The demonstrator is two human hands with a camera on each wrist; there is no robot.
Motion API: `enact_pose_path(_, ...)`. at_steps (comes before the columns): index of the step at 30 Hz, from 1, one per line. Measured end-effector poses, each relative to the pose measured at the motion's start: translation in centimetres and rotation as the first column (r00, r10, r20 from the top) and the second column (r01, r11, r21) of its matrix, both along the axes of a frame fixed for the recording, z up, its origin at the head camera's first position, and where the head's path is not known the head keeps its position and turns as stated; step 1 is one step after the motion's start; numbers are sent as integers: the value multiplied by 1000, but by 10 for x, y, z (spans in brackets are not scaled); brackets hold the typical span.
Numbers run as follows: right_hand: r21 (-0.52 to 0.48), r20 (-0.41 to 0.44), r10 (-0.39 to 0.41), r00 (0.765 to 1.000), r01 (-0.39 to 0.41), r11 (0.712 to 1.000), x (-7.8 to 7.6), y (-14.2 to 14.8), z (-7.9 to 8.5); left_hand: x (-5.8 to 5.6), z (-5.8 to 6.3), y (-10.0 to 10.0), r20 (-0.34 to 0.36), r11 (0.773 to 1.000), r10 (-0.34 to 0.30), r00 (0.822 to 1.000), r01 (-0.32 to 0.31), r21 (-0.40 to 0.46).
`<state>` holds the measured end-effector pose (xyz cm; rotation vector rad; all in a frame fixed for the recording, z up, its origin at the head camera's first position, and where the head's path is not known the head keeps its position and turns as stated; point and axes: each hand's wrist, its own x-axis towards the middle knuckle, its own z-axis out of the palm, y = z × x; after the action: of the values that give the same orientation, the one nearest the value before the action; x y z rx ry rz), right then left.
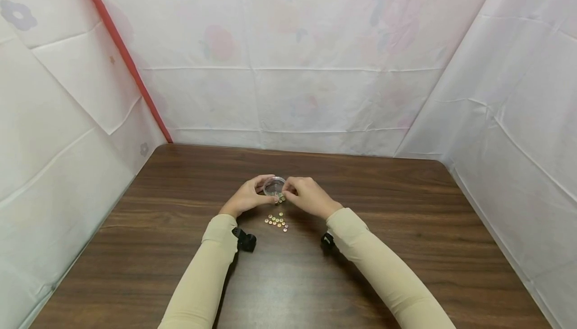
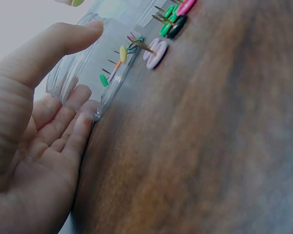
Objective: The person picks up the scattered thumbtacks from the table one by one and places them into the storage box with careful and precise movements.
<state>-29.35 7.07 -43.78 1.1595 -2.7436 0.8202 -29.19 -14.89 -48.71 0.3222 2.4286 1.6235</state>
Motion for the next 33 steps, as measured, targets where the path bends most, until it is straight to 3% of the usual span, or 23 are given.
enact_pose_path(15, 15, 12, -32, 999, 32, 999, -11, -8, 2, 0, 0, 0, 12, 1000, -3, 1000, 4, -6)
enact_pose_path(23, 49, 41, -50, 998, 48, 998, -16, -12, 3, 0, 7, 2, 39, 1000, -23, 999, 23, 2)
enact_pose_path(33, 81, 66, -49, 997, 43, 996, -20, -13, 1, -2, -2, 0, 7, 1000, 2, 1000, -2, -1)
